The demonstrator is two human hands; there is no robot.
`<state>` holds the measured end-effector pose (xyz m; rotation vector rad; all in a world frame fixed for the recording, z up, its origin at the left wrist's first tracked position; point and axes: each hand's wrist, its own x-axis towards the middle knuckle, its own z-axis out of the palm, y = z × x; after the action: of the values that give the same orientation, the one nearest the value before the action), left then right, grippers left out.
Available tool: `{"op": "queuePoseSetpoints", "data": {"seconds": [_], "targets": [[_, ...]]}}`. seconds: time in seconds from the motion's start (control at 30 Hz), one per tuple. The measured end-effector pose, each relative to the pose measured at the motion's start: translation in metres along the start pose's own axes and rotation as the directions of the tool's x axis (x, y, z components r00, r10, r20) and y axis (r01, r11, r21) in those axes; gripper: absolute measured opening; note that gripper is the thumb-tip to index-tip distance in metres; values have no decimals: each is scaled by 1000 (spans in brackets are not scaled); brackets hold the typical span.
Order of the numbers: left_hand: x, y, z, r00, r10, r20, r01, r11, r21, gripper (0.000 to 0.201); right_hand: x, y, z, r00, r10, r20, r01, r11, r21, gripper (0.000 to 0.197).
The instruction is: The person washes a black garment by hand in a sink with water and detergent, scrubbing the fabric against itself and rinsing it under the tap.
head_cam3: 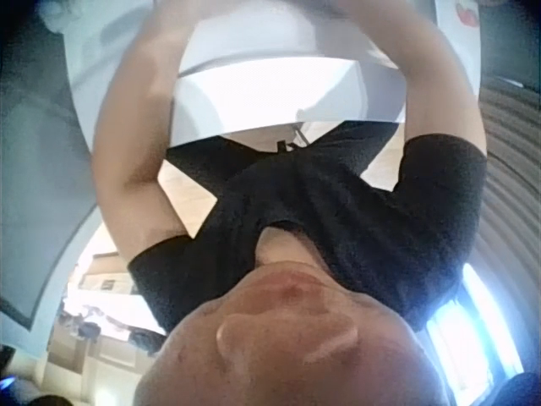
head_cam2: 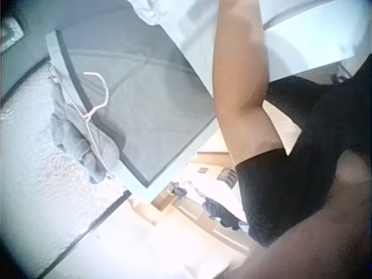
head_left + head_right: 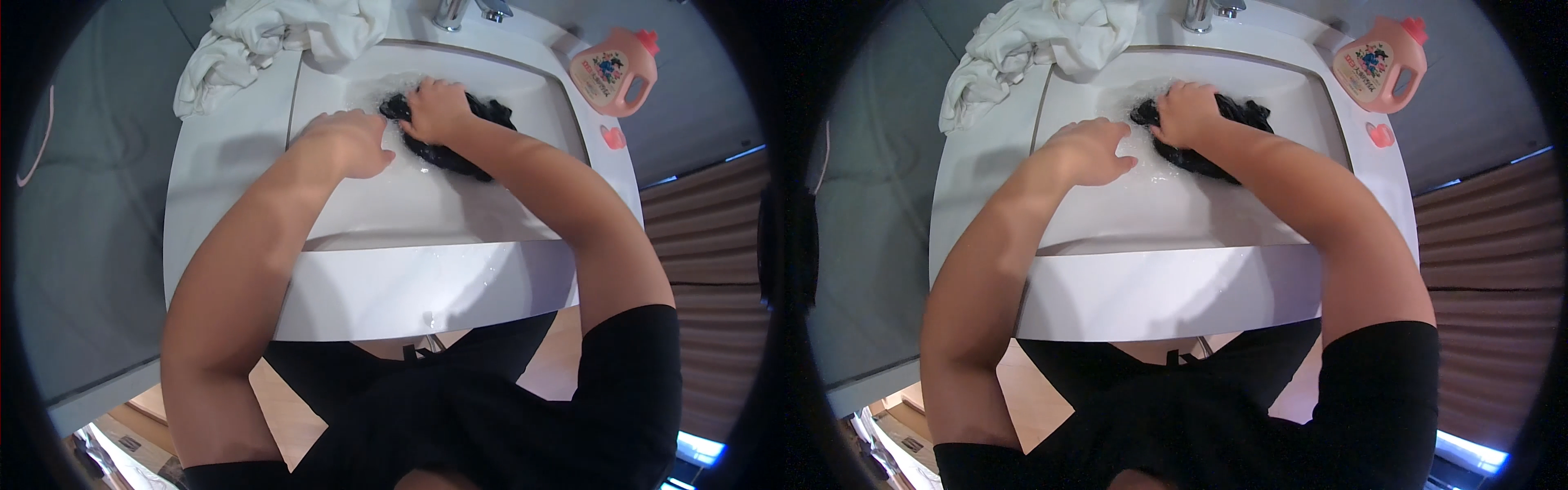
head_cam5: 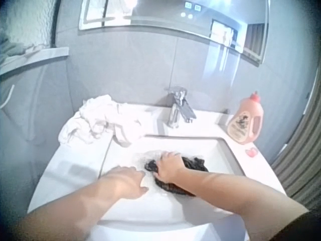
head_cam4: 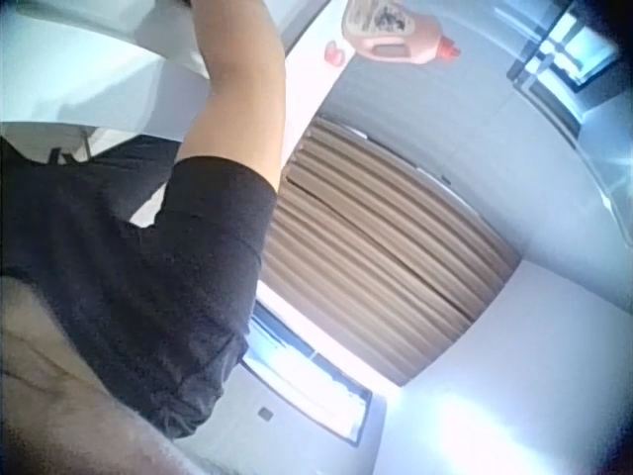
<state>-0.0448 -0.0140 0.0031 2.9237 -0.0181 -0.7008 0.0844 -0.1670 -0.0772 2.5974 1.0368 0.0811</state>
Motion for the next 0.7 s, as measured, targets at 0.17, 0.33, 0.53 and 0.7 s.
{"op": "queuePoseSetpoints", "data": {"seconds": [0.17,0.33,0.53,0.7], "targets": [[2,5,-4,999,43,16,-43,999,-12,61,25,-10,-8,995,44,87,-47,998,35,38],[3,-4,0,998,50,-43,-53,994,-90,60,9,18,-41,980,-186,73,173,972,157,33],[2,1,-5,999,4,-51,-9,995,-102,62,-81,55,-49,834,-538,-124,543,760,358,79],[4,3,-1,997,50,-64,-57,993,-108,65,-104,79,-10,964,-265,-23,249,869,428,96]]}}
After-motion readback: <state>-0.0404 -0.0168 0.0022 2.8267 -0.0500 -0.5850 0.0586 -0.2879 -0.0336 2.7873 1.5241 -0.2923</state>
